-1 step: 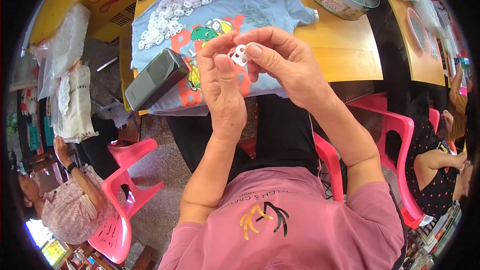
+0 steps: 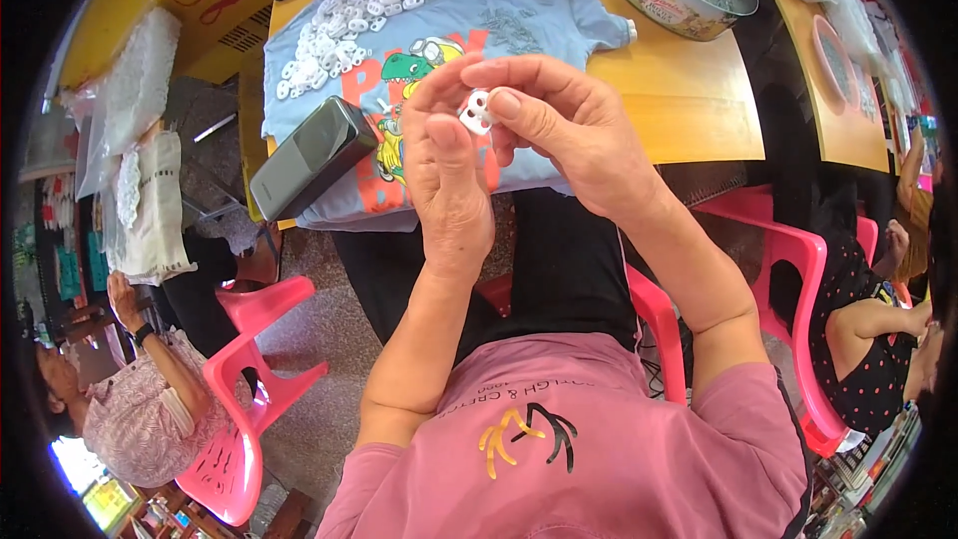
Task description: Assembling small white plastic components by hand at a production workstation.
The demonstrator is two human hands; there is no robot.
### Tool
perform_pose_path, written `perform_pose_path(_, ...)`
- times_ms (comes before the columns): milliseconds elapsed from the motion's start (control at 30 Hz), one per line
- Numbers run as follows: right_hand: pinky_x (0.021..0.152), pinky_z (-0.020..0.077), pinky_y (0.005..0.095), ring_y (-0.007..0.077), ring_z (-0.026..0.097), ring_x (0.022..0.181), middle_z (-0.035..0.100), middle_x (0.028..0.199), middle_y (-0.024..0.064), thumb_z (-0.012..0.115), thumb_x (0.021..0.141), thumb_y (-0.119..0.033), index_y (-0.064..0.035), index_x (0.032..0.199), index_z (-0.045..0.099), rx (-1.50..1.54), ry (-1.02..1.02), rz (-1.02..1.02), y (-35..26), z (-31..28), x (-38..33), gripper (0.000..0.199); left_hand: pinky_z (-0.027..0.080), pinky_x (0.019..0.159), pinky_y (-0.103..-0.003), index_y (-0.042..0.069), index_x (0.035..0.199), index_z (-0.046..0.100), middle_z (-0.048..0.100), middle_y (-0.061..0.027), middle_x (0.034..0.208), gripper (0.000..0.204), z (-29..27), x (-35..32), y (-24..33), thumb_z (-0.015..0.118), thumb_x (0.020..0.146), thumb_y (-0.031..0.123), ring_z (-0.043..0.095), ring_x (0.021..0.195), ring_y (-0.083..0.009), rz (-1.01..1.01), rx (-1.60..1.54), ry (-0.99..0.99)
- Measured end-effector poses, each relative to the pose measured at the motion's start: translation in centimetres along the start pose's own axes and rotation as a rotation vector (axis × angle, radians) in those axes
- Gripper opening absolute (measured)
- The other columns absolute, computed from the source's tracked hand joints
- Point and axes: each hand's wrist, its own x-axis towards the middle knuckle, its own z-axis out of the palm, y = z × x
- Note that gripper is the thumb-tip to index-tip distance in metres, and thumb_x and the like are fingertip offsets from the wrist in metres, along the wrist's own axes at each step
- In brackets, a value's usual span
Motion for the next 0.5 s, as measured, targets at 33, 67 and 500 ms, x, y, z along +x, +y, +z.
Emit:
perform_pose_path(33,0.069,0.0491,0.0236,0.0103,0.059,0.077,0.064,0.093,0.0033,0.060,0.097,-0.017,0.0000,0.118,0.062,0.000,0.001,-0.001,0.0,0.0,0.0,0.027,0.033,0.108,-0.035,-0.002,0.132,0.046,0.045,-0.0133,0.140,0.078,0.1,0.0,-0.1,0.045,0.092,0.065,0.041,0.130,-0.0216,-0.065,-0.060,-0.051)
perform_pose_path(67,0.069,0.0487,0.0232,0.0099,0.059,0.077,0.063,0.092,0.0029,0.059,0.097,-0.017,0.0000,0.119,0.062,0.006,-0.016,-0.004,0.1,-0.1,0.0,0.028,0.033,0.108,-0.035,-0.002,0.132,0.046,0.045,-0.0133,0.140,0.078,0.2,0.1,-0.2,0.045,0.092,0.065,0.041,0.130,-0.0216,-0.065,-0.060,-0.052)
perform_pose_path(500,0.069,0.0472,0.0217,0.0076,0.057,0.076,0.062,0.087,0.0003,0.059,0.097,-0.016,0.0019,0.115,0.065,-0.043,-0.008,0.029,0.1,0.9,-0.1,0.026,0.038,0.108,-0.042,0.003,0.129,0.048,0.043,-0.0179,0.142,0.079,0.2,0.4,-0.6,0.050,0.085,0.069,0.046,0.128,-0.0276,-0.183,-0.344,-0.166)
